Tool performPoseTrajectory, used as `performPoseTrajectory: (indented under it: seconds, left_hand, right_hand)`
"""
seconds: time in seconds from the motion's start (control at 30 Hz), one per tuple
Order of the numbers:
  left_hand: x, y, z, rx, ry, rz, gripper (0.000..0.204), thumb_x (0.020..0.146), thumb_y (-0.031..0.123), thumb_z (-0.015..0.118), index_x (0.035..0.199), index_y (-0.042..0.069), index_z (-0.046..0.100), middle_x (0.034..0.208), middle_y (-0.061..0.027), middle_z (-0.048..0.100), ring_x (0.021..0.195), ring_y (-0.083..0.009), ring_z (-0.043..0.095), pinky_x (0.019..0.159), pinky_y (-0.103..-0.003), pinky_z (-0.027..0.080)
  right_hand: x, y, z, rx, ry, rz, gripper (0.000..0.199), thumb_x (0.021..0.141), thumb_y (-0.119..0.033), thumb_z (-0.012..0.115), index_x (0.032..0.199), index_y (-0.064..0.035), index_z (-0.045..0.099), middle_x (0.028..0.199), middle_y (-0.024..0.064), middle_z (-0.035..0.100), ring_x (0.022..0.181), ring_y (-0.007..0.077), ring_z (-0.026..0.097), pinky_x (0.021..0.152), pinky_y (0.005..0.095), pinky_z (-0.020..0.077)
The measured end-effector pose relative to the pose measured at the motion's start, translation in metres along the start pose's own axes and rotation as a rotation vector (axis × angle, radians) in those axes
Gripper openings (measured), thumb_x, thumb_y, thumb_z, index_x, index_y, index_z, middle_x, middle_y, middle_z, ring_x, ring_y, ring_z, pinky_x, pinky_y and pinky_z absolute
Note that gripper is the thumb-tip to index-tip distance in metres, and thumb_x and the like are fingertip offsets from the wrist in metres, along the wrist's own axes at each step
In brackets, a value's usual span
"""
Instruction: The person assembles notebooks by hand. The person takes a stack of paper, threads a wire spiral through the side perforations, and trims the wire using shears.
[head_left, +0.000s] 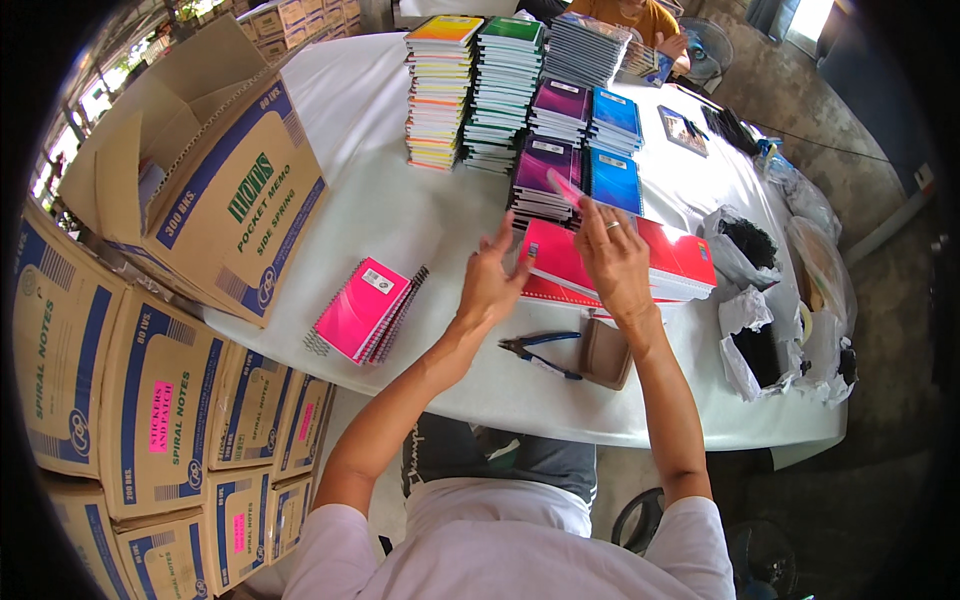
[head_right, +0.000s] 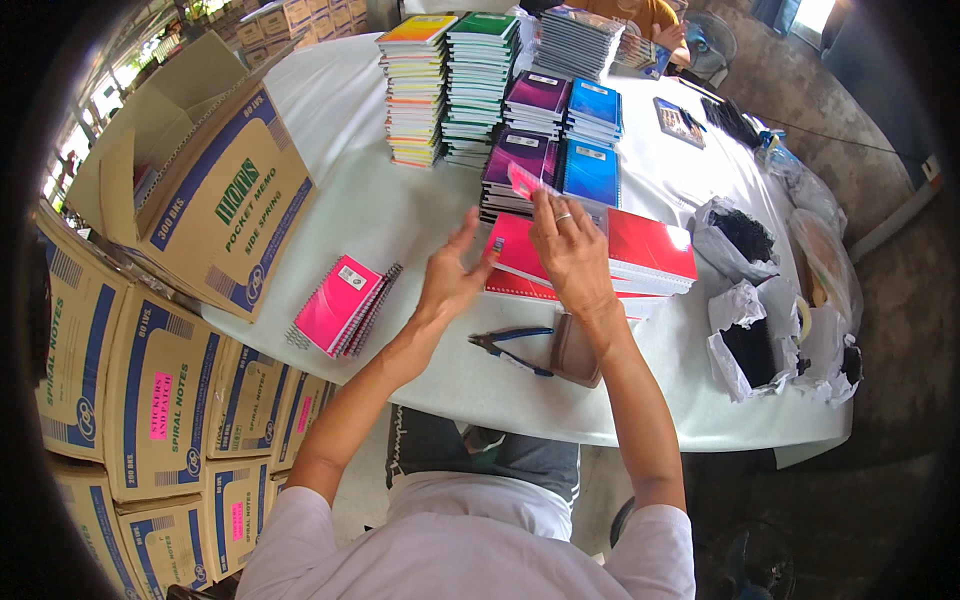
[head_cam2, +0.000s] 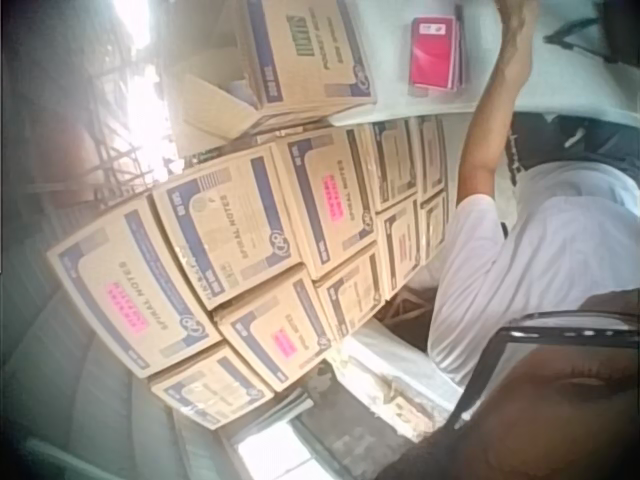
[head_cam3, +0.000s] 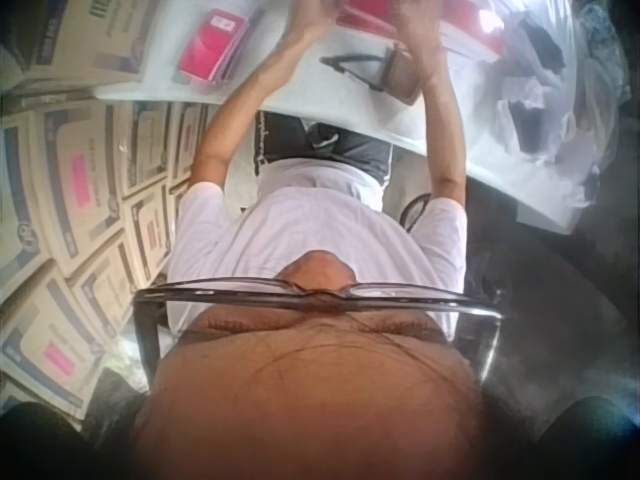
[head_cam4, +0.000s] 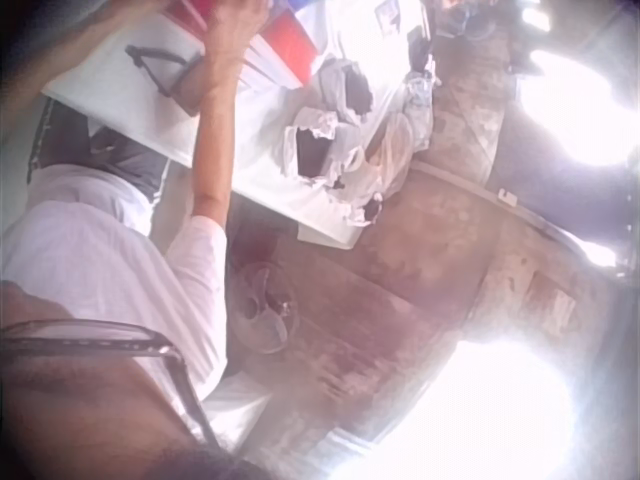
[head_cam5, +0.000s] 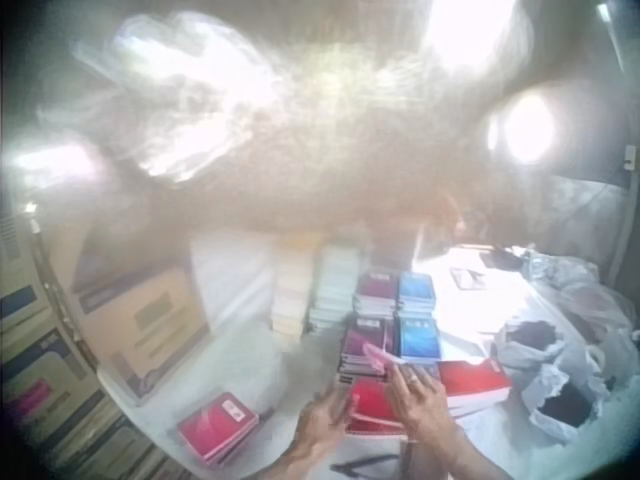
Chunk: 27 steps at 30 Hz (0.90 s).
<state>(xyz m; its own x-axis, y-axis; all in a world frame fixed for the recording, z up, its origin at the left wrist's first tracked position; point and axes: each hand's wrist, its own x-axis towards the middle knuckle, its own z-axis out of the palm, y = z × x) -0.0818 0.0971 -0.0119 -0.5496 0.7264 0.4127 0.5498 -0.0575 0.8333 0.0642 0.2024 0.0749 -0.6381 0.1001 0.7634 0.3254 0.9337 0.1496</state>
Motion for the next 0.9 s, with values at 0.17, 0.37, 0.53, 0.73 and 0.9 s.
performPoseTrajectory:
  seconds: [0.17, 0.37, 0.53, 0.73, 0.9]
  left_hand:
    - [-0.002, 0.083, -0.060, -0.992, -0.201, -0.634, 0.068, 0.096, 0.021, 0.065, 0.152, 0.006, 0.031, 0.134, -0.0127, 0.056, 0.123, -0.0210, 0.054, 0.103, -0.035, 0.044]
    - [-0.045, 0.051, -0.083, -0.961, -0.438, -0.349, 0.067, 0.096, 0.006, 0.059, 0.154, 0.003, 0.025, 0.132, -0.0086, 0.057, 0.122, -0.0163, 0.054, 0.104, -0.032, 0.042]
    - [-0.091, 0.016, -0.089, -0.723, -0.711, -0.214, 0.067, 0.098, 0.008, 0.056, 0.156, 0.009, 0.022, 0.140, -0.0095, 0.055, 0.133, -0.0182, 0.047, 0.111, -0.032, 0.034]
    - [-0.122, 0.006, -0.080, -0.311, -0.538, -0.058, 0.080, 0.093, 0.025, 0.063, 0.156, 0.005, 0.017, 0.150, -0.0158, 0.044, 0.140, -0.0298, 0.040, 0.114, -0.040, 0.030]
    - [-0.104, 0.075, -0.079, 0.464, -0.411, 0.420, 0.086, 0.088, 0.041, 0.065, 0.154, 0.004, 0.023, 0.157, -0.0175, 0.031, 0.147, -0.0392, 0.023, 0.115, -0.054, 0.024]
  right_hand:
    - [-0.017, -0.034, -0.044, 0.096, 0.009, -0.239, 0.049, 0.075, -0.003, 0.065, 0.122, 0.0095, 0.059, 0.122, 0.0193, 0.063, 0.109, 0.0318, 0.063, 0.094, 0.0392, 0.0537]
    - [-0.056, -0.080, -0.070, 0.496, -0.098, 0.304, 0.065, 0.077, -0.015, 0.075, 0.135, -0.0005, 0.049, 0.129, 0.0164, 0.057, 0.121, 0.0324, 0.054, 0.106, 0.0431, 0.0412]
    - [-0.128, -0.097, -0.050, 1.329, -0.210, 0.890, 0.047, 0.090, -0.009, 0.070, 0.128, -0.0009, 0.043, 0.121, 0.0089, 0.053, 0.116, 0.0176, 0.050, 0.102, 0.0311, 0.0377]
    - [-0.159, -0.133, -0.041, 1.356, -0.263, 1.051, 0.025, 0.097, -0.001, 0.057, 0.117, -0.0024, 0.043, 0.118, 0.0083, 0.053, 0.108, 0.0166, 0.053, 0.095, 0.0276, 0.0411]
    - [-0.161, -0.135, -0.039, 1.211, -0.374, 0.875, 0.030, 0.090, 0.013, 0.049, 0.115, -0.0010, 0.042, 0.114, 0.0186, 0.059, 0.104, 0.0358, 0.060, 0.092, 0.0369, 0.0461]
